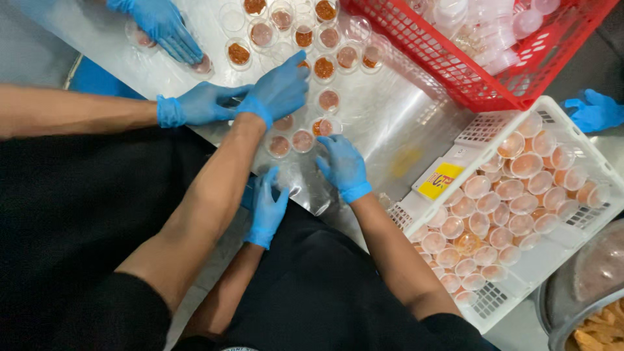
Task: The person picks up small plastic cups of sauce from a stainless steel table, places a clear lid on each cup, presses the lids on, and stacks the sealed cups into a white plastic crate. A coworker across the table also caps cups while large bowls of fried food sit beside the work area.
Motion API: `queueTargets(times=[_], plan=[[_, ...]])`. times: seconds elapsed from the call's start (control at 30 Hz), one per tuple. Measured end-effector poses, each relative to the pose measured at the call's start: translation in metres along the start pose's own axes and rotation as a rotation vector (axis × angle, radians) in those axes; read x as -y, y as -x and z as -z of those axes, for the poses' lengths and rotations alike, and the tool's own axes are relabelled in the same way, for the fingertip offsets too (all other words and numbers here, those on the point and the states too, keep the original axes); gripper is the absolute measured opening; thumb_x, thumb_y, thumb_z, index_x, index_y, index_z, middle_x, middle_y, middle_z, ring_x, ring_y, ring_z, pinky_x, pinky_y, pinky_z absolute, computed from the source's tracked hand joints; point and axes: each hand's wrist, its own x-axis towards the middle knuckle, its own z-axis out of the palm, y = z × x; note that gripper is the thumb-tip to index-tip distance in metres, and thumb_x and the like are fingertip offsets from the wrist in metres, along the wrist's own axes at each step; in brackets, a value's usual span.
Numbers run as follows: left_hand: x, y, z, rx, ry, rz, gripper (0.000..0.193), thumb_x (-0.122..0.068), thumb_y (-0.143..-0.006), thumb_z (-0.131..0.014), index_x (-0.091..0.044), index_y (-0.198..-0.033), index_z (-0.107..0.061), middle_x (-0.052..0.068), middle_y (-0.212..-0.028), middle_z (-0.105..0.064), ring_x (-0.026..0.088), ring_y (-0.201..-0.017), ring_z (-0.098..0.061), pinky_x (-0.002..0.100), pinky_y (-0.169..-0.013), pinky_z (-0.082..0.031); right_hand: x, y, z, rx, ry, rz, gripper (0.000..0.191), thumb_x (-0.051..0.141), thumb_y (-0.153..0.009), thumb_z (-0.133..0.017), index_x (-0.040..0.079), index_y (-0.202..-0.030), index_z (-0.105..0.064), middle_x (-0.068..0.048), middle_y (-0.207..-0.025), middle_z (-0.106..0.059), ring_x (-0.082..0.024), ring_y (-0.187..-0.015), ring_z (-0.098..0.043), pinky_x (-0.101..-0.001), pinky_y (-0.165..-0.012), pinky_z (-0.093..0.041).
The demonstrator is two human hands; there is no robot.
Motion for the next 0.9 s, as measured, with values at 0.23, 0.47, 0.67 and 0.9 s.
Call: queueTargets(times=[0.23, 0.47, 0.67, 0.9], plan=[[0.066, -0.169, -0.074, 0.453, -0.714, -0.569, 0.015, -0.011, -0.083, -0.065, -0.015, -0.084, -0.08, 0.007, -0.098, -0.071, 0.027, -0.095, -0.064, 0.037, -0.079, -0.052, 0.026, -0.026, -0.042, 0.238, 0.107, 0.065, 0.046, 0.016, -0.094, -0.07, 0.012, -0.139, -0.059, -0.009, -0.134, -0.064, -0.031, -0.107, -0.066, -0.0459, -0.086, -0.054], [0.092, -0.126, -0.028, 0.371, -0.463, -0.474, 0.006, -0.018, -0.08, -0.068, -0.016, -0.079, -0.074, 0.006, -0.093, -0.067, 0.026, -0.093, -0.062, 0.038, -0.075, -0.053, 0.039, -0.018, -0.022, 0.008, 0.048, 0.042, 0.062, 0.028, -0.081, -0.076, 0.009, -0.137, -0.057, -0.015, -0.117, -0.063, -0.035, -0.103, -0.063, -0.0482, -0.081, -0.052], [0.076, -0.033, 0.014, 0.003, -0.178, 0.007, 0.038, -0.009, -0.077, -0.072, -0.006, -0.114, -0.063, 0.016, -0.109, -0.057, 0.034, -0.11, -0.056, 0.043, -0.095, -0.048, 0.058, -0.074, -0.049, 0.047, 0.105, -0.085, 0.061, 0.028, -0.081, -0.078, 0.01, -0.136, -0.057, -0.014, -0.117, -0.063, -0.035, -0.107, -0.06, -0.0492, -0.089, -0.052], [0.082, 0.05, -0.006, -0.099, -0.015, 0.282, 0.072, 0.001, -0.079, -0.072, -0.005, -0.148, -0.054, 0.022, -0.127, -0.048, 0.04, -0.121, -0.052, 0.046, -0.106, -0.046, 0.056, -0.079, -0.081, 0.096, 0.093, -0.037, 0.063, 0.021, -0.072, -0.077, 0.008, -0.13, -0.056, -0.017, -0.134, -0.06, -0.036, -0.108, -0.059, -0.0469, -0.084, -0.053]])
